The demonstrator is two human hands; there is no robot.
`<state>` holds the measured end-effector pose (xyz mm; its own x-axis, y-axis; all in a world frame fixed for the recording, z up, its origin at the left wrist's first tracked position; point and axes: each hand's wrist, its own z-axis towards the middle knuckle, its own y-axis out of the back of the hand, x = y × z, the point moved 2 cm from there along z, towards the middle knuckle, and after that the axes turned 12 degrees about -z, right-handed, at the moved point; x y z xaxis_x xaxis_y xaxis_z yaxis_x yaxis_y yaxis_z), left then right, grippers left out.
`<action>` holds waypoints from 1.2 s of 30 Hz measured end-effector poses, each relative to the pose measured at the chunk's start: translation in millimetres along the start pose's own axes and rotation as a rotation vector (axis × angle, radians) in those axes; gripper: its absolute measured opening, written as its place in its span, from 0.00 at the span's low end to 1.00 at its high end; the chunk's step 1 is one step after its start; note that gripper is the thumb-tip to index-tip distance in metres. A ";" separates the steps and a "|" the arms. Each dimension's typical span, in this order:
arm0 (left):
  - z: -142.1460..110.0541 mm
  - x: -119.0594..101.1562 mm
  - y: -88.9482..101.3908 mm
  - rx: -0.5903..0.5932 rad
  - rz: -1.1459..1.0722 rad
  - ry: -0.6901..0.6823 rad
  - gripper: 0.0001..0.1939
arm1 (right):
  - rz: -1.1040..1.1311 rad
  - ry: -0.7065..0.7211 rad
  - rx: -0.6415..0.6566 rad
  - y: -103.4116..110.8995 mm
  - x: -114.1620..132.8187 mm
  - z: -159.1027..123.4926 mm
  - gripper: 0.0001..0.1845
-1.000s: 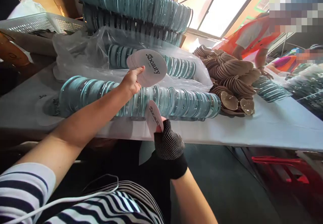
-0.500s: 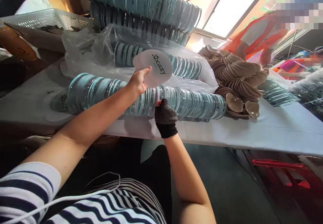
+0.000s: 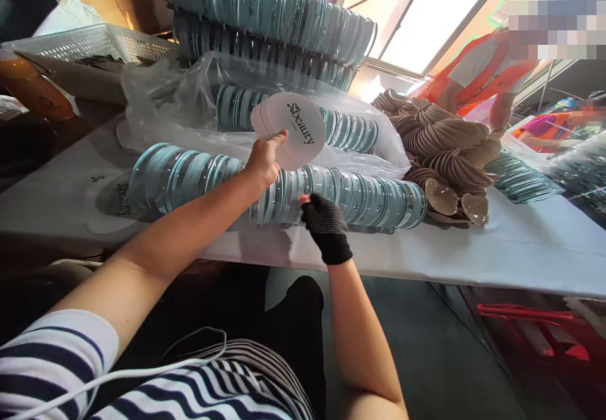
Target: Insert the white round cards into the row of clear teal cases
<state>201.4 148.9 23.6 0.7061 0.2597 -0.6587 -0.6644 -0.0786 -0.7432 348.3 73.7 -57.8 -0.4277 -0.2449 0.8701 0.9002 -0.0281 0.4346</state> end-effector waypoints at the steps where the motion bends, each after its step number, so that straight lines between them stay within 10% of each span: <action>1: -2.9 -0.6 -1.1 0.023 0.011 0.002 0.06 | -0.105 0.040 -0.222 11.2 6.2 6.5 0.26; 3: -12.1 -3.4 -3.1 0.086 0.032 0.020 0.05 | -0.252 0.112 -0.530 29.2 20.0 18.1 0.30; 10: -42.1 -19.1 3.8 0.156 0.071 0.002 0.10 | -0.454 0.508 -0.747 9.5 53.8 33.2 0.31; 17: -21.2 -44.1 13.5 0.069 0.014 0.027 0.10 | -0.388 0.316 -0.984 30.0 58.1 -16.1 0.28; 24: 4.3 -54.5 25.5 0.012 -0.073 0.087 0.14 | -0.897 0.476 -0.625 -7.3 46.2 -130.9 0.20; 30: 0.3 -47.4 25.3 0.093 -0.032 0.045 0.15 | -0.987 0.340 -0.447 -60.8 40.6 -64.4 0.25; 36: 0.6 -47.5 26.8 0.071 0.039 0.017 0.16 | -0.775 0.127 -0.432 -64.5 32.7 -37.4 0.22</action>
<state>149.9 135.1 35.1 0.6831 0.2416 -0.6892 -0.7066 -0.0200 -0.7073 279.2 31.2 -66.0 -0.9390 -0.1100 0.3257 0.3259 -0.5861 0.7418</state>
